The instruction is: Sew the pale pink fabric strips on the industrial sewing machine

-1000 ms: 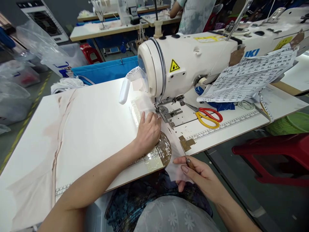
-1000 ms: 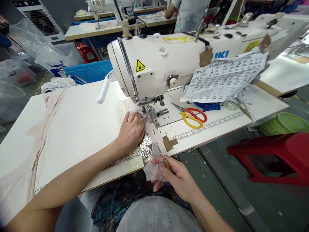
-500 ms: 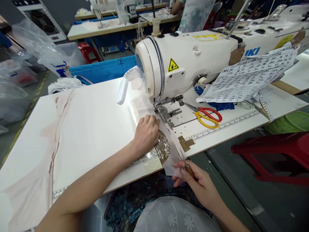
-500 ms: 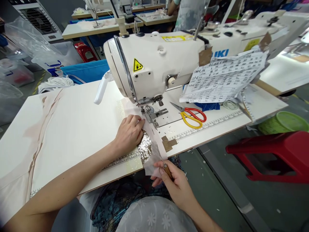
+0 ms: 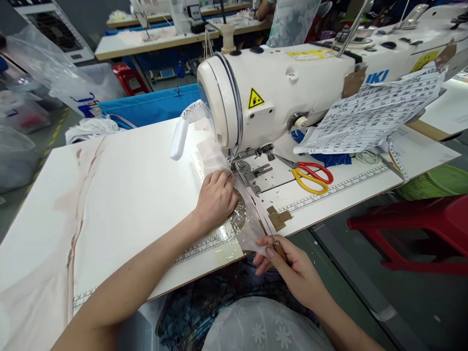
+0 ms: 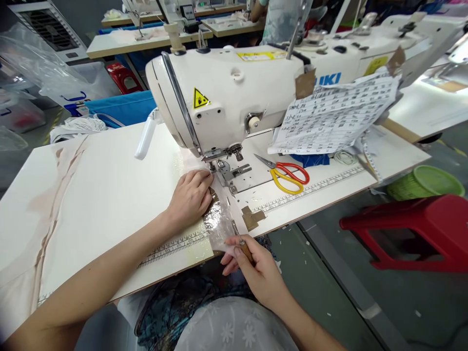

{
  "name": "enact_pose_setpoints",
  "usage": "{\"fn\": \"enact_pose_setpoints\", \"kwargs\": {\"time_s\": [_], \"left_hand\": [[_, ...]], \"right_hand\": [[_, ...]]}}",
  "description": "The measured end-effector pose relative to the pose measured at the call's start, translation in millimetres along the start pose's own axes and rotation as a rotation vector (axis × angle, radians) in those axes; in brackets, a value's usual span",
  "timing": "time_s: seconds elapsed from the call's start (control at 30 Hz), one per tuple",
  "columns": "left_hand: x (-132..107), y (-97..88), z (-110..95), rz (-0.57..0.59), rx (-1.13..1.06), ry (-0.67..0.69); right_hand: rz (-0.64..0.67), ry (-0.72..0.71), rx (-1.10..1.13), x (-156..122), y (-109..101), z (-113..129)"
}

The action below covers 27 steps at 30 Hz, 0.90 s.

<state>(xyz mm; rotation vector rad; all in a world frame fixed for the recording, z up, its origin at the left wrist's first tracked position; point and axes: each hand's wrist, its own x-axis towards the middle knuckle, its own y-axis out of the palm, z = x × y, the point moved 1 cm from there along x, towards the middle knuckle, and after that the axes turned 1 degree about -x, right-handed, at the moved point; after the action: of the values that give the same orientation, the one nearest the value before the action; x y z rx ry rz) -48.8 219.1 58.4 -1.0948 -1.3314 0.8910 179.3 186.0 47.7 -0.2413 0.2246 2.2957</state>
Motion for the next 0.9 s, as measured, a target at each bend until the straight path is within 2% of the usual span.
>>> {"fn": "enact_pose_setpoints", "kwargs": {"time_s": [0.4, 0.73, 0.9], "left_hand": [[-6, 0.8, -14, 0.017, -0.006, 0.024], [-8, 5.2, -15, -0.071, -0.019, 0.073], [-9, 7.0, -15, -0.074, -0.013, 0.076]], "right_hand": [[-0.046, -0.091, -0.256, -15, -18, -16], [-0.05, -0.135, -0.388, -7, -19, -10], [-0.063, -0.143, -0.409, -9, -22, -12]]}}
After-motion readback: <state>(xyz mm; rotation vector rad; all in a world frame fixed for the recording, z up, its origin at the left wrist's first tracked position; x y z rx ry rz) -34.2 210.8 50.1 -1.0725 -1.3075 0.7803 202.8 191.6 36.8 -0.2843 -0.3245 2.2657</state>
